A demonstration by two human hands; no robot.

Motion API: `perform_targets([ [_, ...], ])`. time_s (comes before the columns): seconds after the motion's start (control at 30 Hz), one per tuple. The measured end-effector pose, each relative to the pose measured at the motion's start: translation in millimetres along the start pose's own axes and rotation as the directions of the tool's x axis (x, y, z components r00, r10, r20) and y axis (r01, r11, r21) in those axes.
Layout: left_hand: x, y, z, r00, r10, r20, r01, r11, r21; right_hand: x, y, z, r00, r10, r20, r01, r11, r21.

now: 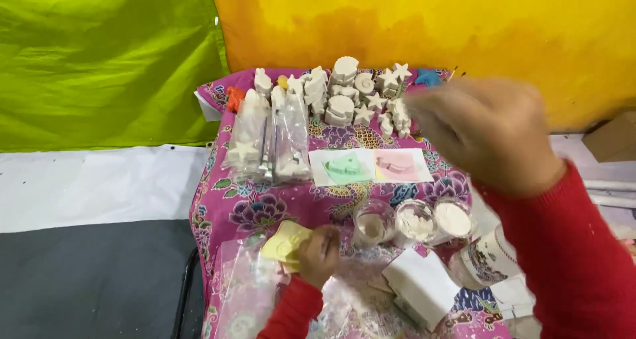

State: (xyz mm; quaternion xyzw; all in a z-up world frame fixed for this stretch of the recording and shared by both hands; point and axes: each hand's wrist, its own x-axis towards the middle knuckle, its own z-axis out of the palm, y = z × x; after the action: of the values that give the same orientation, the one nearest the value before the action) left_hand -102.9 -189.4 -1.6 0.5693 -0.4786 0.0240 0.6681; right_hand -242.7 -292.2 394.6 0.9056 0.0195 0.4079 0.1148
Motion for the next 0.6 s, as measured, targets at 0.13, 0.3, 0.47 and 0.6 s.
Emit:
perform_targets([
  [0.13, -7, 3, 2, 0.988, 0.121, 0.097, -0.128, 0.989, 0.070, 21, 91, 67, 0.956, 0.099, 0.278, -0.011, 0.954, -0.301],
  [0.3, -6, 9, 4, 0.989, 0.123, 0.078, -0.130, 0.987, 0.095, 17, 173, 144, 0.426, 0.536, 0.729, -0.261, 0.844, -0.469],
  [0.47, -10, 29, -1, 0.989, 0.142, 0.030, -0.145, 0.958, 0.247, -17, 227, 205, 0.106, 0.581, 0.807, -0.274, 0.797, -0.538],
  [0.6, 9, 31, -11, 0.963, 0.215, 0.162, -0.236, 0.964, 0.124, -42, 258, 240, 0.127, 0.570, 0.812, -0.262, 0.809, -0.526],
])
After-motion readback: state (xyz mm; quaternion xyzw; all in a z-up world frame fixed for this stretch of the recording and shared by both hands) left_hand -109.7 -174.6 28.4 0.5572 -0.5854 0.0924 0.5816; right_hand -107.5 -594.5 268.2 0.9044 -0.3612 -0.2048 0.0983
